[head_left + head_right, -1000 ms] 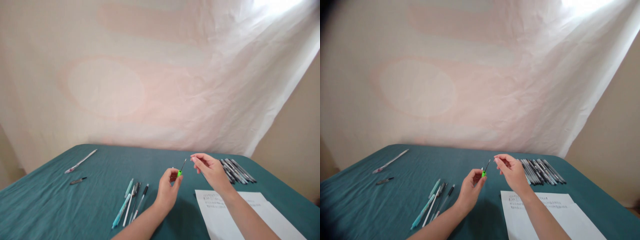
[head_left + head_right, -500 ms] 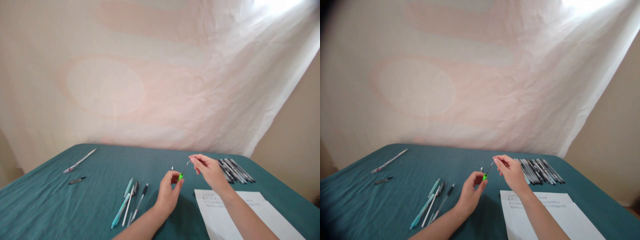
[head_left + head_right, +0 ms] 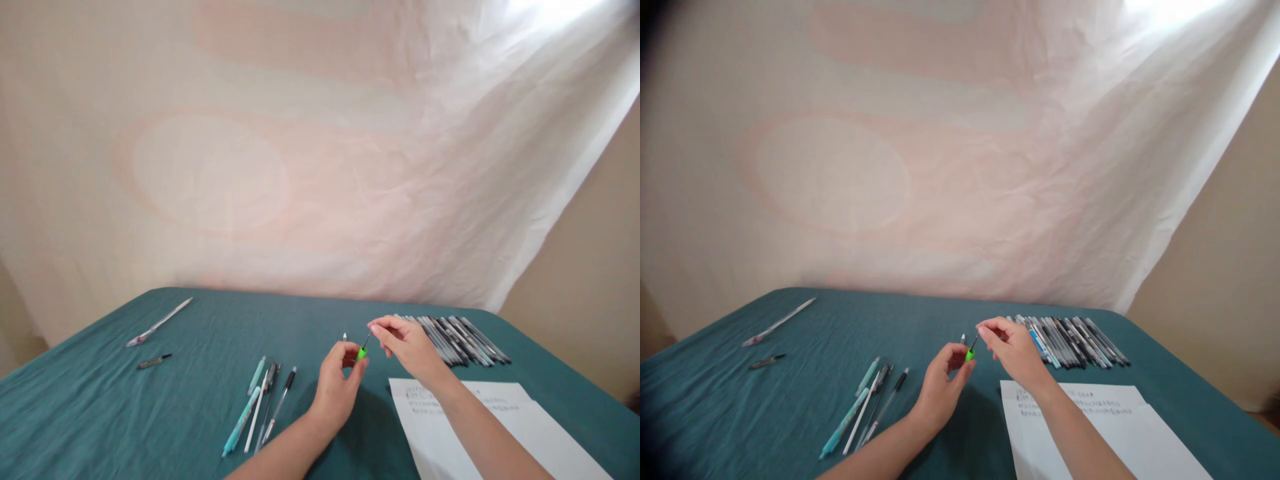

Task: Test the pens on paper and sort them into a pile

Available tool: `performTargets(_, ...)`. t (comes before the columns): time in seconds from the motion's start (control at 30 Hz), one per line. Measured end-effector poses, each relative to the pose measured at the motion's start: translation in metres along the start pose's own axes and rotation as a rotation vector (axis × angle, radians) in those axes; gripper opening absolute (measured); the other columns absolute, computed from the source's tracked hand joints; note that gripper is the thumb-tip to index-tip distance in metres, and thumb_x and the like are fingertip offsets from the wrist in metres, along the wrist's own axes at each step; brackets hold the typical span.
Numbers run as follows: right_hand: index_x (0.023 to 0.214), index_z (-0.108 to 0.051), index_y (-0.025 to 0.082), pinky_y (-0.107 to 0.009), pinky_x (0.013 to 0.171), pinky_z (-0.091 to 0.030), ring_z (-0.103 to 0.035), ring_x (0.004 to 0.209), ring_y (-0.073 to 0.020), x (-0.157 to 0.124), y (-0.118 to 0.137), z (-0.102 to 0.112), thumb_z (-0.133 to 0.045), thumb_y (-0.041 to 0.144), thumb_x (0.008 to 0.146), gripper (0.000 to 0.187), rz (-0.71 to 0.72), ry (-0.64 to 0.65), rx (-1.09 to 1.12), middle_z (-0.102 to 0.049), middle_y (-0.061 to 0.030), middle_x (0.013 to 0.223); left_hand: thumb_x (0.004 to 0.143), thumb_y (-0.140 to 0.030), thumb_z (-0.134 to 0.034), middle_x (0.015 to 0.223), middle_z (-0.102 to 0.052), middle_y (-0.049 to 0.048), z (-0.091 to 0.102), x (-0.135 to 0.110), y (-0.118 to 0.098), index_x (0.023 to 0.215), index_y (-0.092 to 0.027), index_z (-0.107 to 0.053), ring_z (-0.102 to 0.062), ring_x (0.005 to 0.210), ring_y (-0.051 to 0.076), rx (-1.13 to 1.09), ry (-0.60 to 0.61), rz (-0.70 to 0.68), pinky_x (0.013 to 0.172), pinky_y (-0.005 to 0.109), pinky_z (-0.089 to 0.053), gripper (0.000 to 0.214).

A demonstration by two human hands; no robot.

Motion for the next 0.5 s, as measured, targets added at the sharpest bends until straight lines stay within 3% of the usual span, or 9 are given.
performTargets(0.27, 0.095, -0.063, 0.016, -0.020, 0.045, -0.040, -0.048, 0.049, -0.0091, 0.003, -0.014, -0.007, -0.052, 0.043, 0.078, 0.034, -0.050, 0.093, 0.062, -0.054, 0.0015, 0.060, 0.082, -0.028, -0.048, 0.086, -0.058, 0.0038, 0.003, 0.002, 0.001, 0.092, -0.017, -0.051, -0.055, 0.080, 0.014, -0.029, -0.021, 0.011, 0.075, 0.027, -0.044, 0.015)
performTargets(0.4, 0.098, -0.062, 0.016, -0.022, 0.046, -0.042, -0.051, 0.051, -0.0112, 0.008, -0.037, -0.012, -0.048, 0.044, 0.080, 0.036, -0.093, 0.128, 0.007, -0.056, -0.0003, 0.062, 0.084, -0.030, -0.045, 0.090, -0.058, 0.0052, 0.012, 0.005, 0.006, 0.095, -0.017, -0.048, -0.055, 0.085, 0.015, -0.056, -0.109, 0.030, 0.079, 0.029, -0.042, 0.018)
performTargets(0.5, 0.097, -0.063, 0.017, -0.026, 0.053, -0.047, -0.056, 0.063, -0.0154, 0.008, -0.048, -0.028, -0.046, 0.038, 0.082, 0.031, -0.015, 0.164, -0.132, -0.061, -0.0040, 0.073, 0.085, -0.031, -0.043, 0.090, -0.057, 0.0051, 0.021, 0.006, 0.011, 0.096, -0.017, -0.047, -0.054, 0.085, 0.015, -0.041, -0.190, 0.044, 0.079, 0.030, -0.042, 0.018)
Point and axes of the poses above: each hand's wrist, its own x-axis towards the middle knuckle, its own z-axis out of the back of the hand, y = z × x, the point moved 7 cm from there along x, towards the middle knuckle
